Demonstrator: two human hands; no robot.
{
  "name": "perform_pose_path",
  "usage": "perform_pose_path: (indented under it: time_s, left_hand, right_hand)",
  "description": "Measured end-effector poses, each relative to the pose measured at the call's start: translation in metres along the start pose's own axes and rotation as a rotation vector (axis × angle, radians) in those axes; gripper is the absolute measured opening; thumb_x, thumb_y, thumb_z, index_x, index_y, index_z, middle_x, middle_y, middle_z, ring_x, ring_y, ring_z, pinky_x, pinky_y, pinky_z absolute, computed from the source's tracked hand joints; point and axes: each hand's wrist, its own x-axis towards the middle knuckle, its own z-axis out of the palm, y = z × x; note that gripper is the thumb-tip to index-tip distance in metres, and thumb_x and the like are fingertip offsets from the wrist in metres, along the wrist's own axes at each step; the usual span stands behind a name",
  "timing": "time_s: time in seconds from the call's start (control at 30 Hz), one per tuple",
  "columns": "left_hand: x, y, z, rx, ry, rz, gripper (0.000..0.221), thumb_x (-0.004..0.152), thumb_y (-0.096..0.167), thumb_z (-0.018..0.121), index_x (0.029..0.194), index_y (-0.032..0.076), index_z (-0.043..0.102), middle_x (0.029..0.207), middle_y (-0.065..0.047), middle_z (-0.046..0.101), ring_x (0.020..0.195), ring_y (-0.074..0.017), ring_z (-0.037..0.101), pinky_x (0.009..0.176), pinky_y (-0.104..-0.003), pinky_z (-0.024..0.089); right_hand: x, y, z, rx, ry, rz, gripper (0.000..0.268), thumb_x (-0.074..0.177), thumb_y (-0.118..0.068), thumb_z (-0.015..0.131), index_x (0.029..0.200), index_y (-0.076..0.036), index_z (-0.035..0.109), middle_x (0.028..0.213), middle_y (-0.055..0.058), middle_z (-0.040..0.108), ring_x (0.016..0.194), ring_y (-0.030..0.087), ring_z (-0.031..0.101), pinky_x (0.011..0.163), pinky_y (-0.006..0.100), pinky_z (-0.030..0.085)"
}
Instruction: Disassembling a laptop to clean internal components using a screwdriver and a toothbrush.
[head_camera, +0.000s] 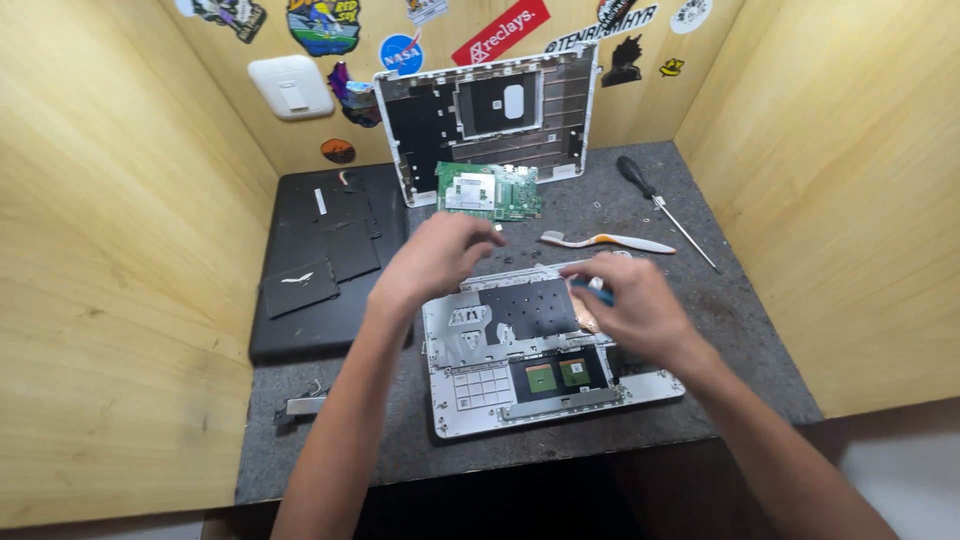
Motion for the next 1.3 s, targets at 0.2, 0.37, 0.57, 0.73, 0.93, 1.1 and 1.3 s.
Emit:
perform_pose_path:
  time_s: [0.2, 0.37, 0.57, 0.73, 0.93, 1.1, 1.3]
  left_hand:
    - [-0.048, -0.054, 0.010, 0.115, 0.006, -0.141, 0.035, 0.084, 0.006, 0.075, 0.119, 0.007, 0.076, 0.112, -0.019, 0.074, 0.110, -0.0361, 0.068, 0.095, -0.048, 0.055]
    - [-0.050, -0.075, 0.025, 0.060, 0.071, -0.083, 0.035, 0.086, 0.011, 0.076, 0.121, 0.007, 0.075, 0.109, -0.017, 0.073, 0.107, -0.0335, 0.064, 0.095, -0.045, 0.051]
    - [-0.052, -0.088, 0.035, 0.023, 0.094, -0.055, 0.034, 0.088, 0.013, 0.075, 0.121, 0.009, 0.075, 0.111, -0.015, 0.073, 0.109, -0.0307, 0.064, 0.095, -0.043, 0.050]
    - [-0.050, -0.094, 0.038, 0.023, 0.117, -0.040, 0.033, 0.087, 0.014, 0.076, 0.119, 0.009, 0.076, 0.110, -0.015, 0.074, 0.108, -0.0302, 0.065, 0.095, -0.043, 0.050]
    - [-0.050, -0.094, 0.040, -0.008, 0.159, -0.034, 0.031, 0.085, 0.011, 0.077, 0.116, 0.009, 0.077, 0.107, -0.015, 0.075, 0.105, -0.0313, 0.066, 0.093, -0.043, 0.051]
    - [-0.048, -0.093, 0.043, -0.028, 0.192, -0.044, 0.030, 0.083, 0.011, 0.078, 0.113, 0.010, 0.078, 0.105, -0.014, 0.076, 0.101, -0.0304, 0.067, 0.090, -0.042, 0.054]
    - [-0.050, -0.096, 0.047, -0.025, 0.223, -0.036, 0.028, 0.085, 0.013, 0.077, 0.113, 0.010, 0.079, 0.104, -0.015, 0.076, 0.100, -0.0310, 0.067, 0.089, -0.042, 0.054]
  right_hand:
    - [0.015, -0.047, 0.065, -0.132, -0.224, 0.051, 0.029, 0.097, -0.014, 0.061, 0.124, -0.011, 0.072, 0.089, 0.008, 0.071, 0.074, 0.021, 0.069, 0.069, 0.032, 0.058]
    - [0.021, -0.052, 0.082, -0.234, -0.261, 0.086, 0.031, 0.100, -0.018, 0.055, 0.126, -0.012, 0.070, 0.086, 0.005, 0.066, 0.070, 0.019, 0.068, 0.065, 0.034, 0.059]
    - [0.012, -0.055, 0.101, -0.334, -0.235, 0.040, 0.036, 0.102, -0.012, 0.047, 0.132, -0.010, 0.066, 0.089, 0.005, 0.062, 0.047, 0.008, 0.058, 0.048, 0.026, 0.052]
    - [0.005, -0.049, 0.118, -0.459, -0.219, 0.009, 0.041, 0.101, -0.005, 0.042, 0.137, -0.006, 0.062, 0.089, 0.006, 0.059, 0.042, 0.005, 0.051, 0.042, 0.024, 0.047]
    - [0.005, -0.042, 0.127, -0.470, -0.221, -0.009, 0.044, 0.097, 0.001, 0.043, 0.138, -0.003, 0.060, 0.090, 0.009, 0.060, 0.040, 0.004, 0.051, 0.039, 0.023, 0.045]
    - [0.008, -0.069, 0.121, -0.460, -0.306, 0.101, 0.049, 0.094, 0.006, 0.043, 0.142, 0.002, 0.054, 0.098, 0.016, 0.064, 0.043, 0.005, 0.053, 0.040, 0.024, 0.047]
    - [0.019, -0.095, 0.133, -0.550, -0.350, 0.168, 0.056, 0.089, 0.012, 0.046, 0.145, 0.009, 0.047, 0.101, 0.019, 0.062, 0.045, 0.006, 0.056, 0.040, 0.026, 0.049]
